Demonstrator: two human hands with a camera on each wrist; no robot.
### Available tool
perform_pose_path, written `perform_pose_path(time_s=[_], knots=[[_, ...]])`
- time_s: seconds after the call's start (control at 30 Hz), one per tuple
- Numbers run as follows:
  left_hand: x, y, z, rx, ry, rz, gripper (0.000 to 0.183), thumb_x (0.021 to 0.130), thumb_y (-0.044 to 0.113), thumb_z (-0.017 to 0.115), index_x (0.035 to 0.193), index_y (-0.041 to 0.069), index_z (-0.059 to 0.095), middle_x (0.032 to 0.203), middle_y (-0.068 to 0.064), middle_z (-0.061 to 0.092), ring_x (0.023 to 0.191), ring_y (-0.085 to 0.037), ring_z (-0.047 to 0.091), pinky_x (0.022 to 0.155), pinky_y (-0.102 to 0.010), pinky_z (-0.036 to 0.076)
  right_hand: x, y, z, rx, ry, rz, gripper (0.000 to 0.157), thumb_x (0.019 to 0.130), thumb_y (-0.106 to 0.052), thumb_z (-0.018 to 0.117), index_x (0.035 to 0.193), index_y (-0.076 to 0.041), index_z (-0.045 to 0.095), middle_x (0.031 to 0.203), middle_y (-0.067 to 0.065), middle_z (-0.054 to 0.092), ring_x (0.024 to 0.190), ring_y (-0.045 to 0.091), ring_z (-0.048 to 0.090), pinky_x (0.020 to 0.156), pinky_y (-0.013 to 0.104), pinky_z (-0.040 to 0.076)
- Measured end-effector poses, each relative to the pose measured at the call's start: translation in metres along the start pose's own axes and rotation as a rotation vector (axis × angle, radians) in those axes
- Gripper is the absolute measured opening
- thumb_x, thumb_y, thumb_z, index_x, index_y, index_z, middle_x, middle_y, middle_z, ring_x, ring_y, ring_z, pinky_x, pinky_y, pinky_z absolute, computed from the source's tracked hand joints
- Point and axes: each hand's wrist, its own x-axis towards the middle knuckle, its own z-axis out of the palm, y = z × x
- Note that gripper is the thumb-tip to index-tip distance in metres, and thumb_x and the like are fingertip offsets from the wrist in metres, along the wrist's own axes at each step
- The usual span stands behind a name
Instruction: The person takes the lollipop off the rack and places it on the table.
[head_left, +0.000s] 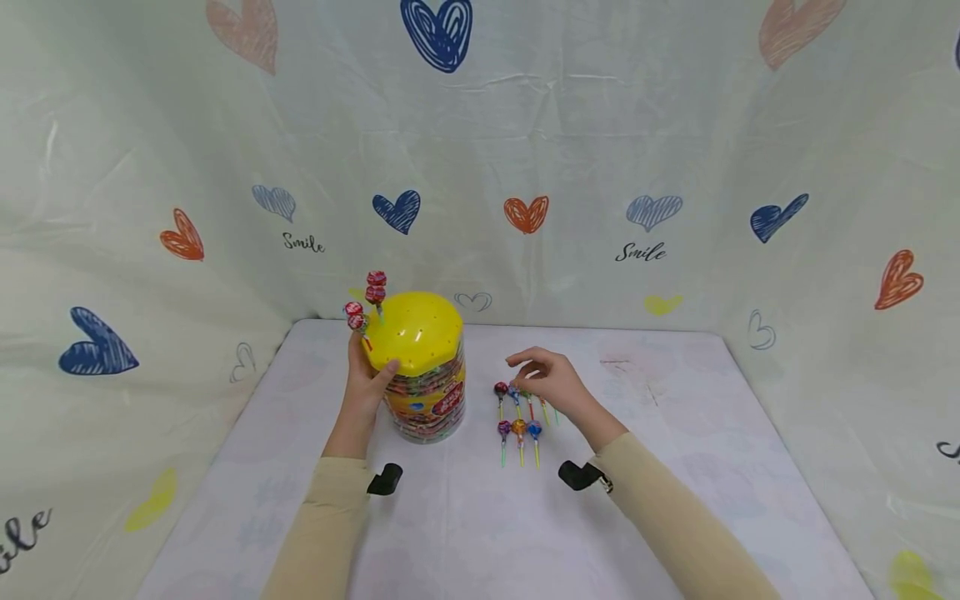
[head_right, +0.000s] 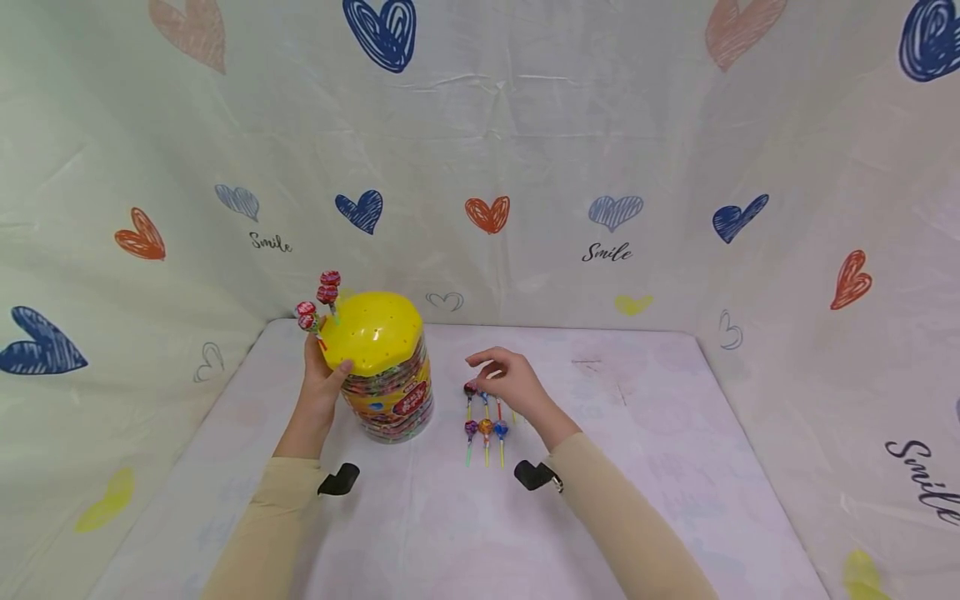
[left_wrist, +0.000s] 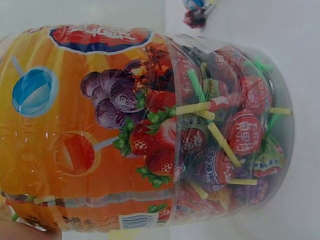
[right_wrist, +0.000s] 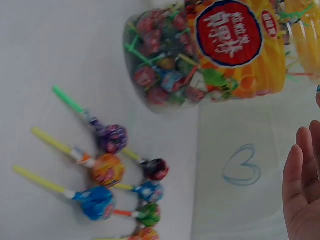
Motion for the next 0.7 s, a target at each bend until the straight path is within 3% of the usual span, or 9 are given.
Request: perform_pose_path(time_s=[0.33, 0.53, 0.7], knots=[[0.0, 0.0, 0.0, -0.018, -0.007, 0.009, 0.076, 0.097, 0.018, 0.062, 0.152, 0.025, 0.01, 0.153, 0.001, 0.028, 0.14, -0.016, 0.025, 0.118, -0.038, 0.013, 0.02, -0.059, 0.016, 0.072, -0.028, -0.142, 0.029, 0.087, -0.009, 0.073, 0.116, -0.006, 0.068, 0.116, 0.009, 0.064, 0.097, 0.024, 0.06, 0.085, 0.035, 0.054], [0.0, 0.002, 0.0, -0.024, 0.006, -0.013, 0.079, 0.097, 0.019, 0.062, 0.154, 0.024, 0.008, 0.156, -0.001, 0.025, 0.142, -0.019, 0.022, 0.119, -0.04, 0.011, 0.037, -0.087, 0.029, 0.081, -0.038, -0.261, 0.029, 0.087, -0.006, 0.073, 0.115, -0.003, 0.068, 0.114, 0.008, 0.063, 0.105, 0.027, 0.057, 0.093, 0.035, 0.05], [0.001, 0.002, -0.001, -0.026, -0.001, -0.02, 0.08, 0.097, 0.021, 0.062, 0.154, 0.023, 0.007, 0.158, -0.002, 0.02, 0.144, -0.019, 0.019, 0.119, -0.039, 0.009, 0.049, -0.105, 0.044, 0.051, -0.041, -0.314, 0.028, 0.086, -0.004, 0.074, 0.113, -0.004, 0.07, 0.117, 0.004, 0.065, 0.115, 0.019, 0.053, 0.1, 0.035, 0.044]])
